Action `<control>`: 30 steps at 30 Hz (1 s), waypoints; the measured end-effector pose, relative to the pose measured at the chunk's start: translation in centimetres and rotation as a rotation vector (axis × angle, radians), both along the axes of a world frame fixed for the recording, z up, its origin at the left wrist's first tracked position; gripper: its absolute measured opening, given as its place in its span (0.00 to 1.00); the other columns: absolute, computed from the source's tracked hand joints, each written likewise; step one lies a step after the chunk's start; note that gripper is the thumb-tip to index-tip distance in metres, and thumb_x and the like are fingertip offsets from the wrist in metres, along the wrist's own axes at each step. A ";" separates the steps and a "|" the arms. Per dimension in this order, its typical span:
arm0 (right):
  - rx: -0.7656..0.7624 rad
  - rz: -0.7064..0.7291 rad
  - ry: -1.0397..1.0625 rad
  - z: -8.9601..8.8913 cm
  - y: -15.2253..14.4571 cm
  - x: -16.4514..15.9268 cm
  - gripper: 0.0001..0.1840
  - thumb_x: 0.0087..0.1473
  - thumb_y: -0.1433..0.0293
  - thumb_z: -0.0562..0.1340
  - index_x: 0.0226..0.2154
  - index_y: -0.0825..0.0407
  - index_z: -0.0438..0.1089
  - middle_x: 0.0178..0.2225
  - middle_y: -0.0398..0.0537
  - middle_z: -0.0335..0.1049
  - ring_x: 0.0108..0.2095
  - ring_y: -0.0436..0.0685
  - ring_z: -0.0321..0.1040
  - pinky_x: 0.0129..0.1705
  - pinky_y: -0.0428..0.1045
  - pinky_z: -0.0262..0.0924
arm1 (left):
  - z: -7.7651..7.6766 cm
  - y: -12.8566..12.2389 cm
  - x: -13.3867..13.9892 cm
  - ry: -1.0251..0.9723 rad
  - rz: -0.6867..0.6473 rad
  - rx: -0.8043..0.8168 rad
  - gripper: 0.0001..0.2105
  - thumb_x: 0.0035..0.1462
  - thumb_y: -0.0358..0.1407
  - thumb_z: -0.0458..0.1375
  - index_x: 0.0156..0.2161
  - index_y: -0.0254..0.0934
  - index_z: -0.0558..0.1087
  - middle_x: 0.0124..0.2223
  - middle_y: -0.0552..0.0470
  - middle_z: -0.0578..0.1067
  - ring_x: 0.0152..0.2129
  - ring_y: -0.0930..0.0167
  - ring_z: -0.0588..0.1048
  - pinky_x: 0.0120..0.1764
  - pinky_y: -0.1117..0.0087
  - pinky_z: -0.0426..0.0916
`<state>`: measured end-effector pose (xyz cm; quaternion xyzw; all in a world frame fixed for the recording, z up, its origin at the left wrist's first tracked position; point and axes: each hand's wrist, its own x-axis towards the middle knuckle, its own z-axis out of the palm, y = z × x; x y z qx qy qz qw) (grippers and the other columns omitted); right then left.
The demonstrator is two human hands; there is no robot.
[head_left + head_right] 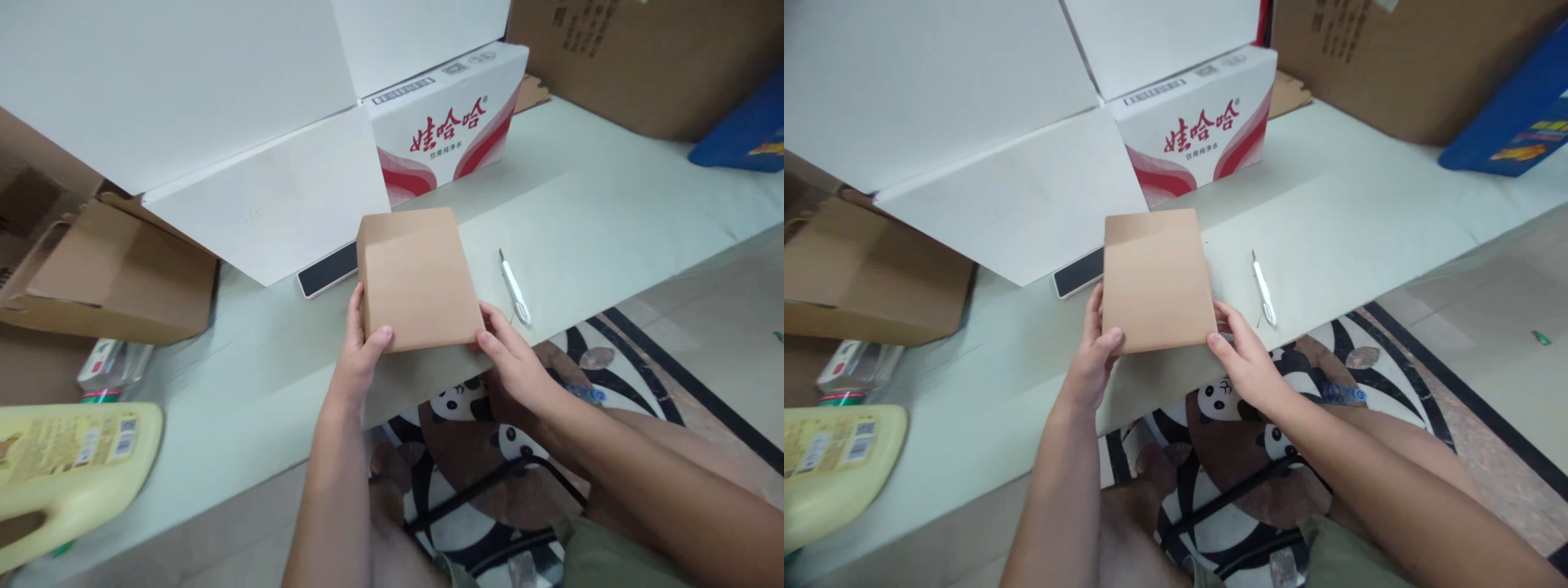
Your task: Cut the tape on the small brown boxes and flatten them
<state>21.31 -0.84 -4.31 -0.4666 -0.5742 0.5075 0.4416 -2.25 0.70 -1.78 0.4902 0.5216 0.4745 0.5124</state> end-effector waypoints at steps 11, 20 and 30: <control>0.001 -0.017 0.011 -0.4 0.0 -0.1 0.37 0.62 0.45 0.55 0.63 0.50 0.58 0.65 0.62 0.61 0.64 0.69 0.61 0.64 0.67 0.60 | -0.1 0.1 0.0 -0.011 -0.004 -0.003 0.46 0.50 0.50 0.62 0.71 0.48 0.48 0.75 0.48 0.51 0.70 0.54 0.52 0.69 0.53 0.52; -0.001 -0.008 0.010 -0.2 -0.1 -0.1 0.35 0.62 0.46 0.55 0.63 0.49 0.57 0.65 0.61 0.62 0.64 0.68 0.62 0.63 0.67 0.60 | 0.1 0.0 0.1 0.023 -0.002 0.004 0.44 0.52 0.50 0.61 0.71 0.50 0.48 0.75 0.49 0.52 0.70 0.53 0.54 0.67 0.52 0.56; -0.054 -0.049 -0.012 -1.1 -0.6 -0.8 0.25 0.61 0.60 0.59 0.60 0.43 0.60 0.61 0.55 0.66 0.60 0.66 0.66 0.59 0.65 0.66 | 0.7 -0.1 0.5 -0.007 0.065 -0.053 0.41 0.52 0.47 0.61 0.70 0.50 0.54 0.73 0.52 0.56 0.70 0.51 0.55 0.68 0.51 0.56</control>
